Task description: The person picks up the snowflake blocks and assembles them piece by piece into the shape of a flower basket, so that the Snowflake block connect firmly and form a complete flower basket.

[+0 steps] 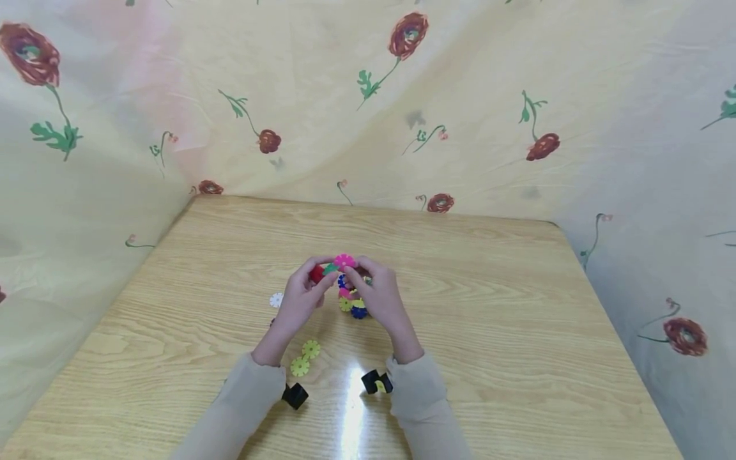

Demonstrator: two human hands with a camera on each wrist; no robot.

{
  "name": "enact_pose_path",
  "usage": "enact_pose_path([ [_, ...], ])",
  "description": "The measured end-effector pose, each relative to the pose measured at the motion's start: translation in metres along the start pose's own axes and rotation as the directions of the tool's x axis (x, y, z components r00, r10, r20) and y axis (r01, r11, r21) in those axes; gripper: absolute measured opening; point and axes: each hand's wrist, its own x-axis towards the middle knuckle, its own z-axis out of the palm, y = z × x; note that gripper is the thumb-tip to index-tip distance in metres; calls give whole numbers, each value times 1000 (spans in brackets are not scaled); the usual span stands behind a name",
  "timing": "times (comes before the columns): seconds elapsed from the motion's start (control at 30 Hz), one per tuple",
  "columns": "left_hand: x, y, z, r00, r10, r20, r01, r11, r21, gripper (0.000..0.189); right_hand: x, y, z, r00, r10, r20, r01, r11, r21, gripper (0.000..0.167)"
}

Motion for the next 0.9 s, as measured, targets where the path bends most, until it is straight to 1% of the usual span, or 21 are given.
enact_pose_path([
  [0.2, 4, 1, 3, 1000, 4, -26, -4, 1000, 12, 36, 3, 2, -1, 1000, -12, 0, 12, 1000, -7, 24],
  [0.4, 7, 0, 5, 998, -21, -61, 22, 1000, 13, 36, 6, 4, -3, 1000, -13, 7, 13, 1000, -15, 24],
  [0.57, 10, 2, 5, 998, -24, -65, 25, 1000, 16, 34, 7, 3, -3, 1000, -10, 12, 11, 1000, -23, 24],
  [0.63, 10, 3, 5, 998, -16, -62, 18, 999, 28, 34, 7, 2, -3, 1000, -6, 13, 6, 1000, -17, 25],
  [0.77, 12, 4, 6, 998, 8, -63, -3, 997, 79, 34, 8, 0, -3, 1000, 8, 13, -8, 1000, -2, 25],
  [0.9, 13, 7, 8, 998, 13, -65, -5, 993, 121, 36, 9, -3, -5, 1000, 20, 12, -20, 1000, 9, 25],
])
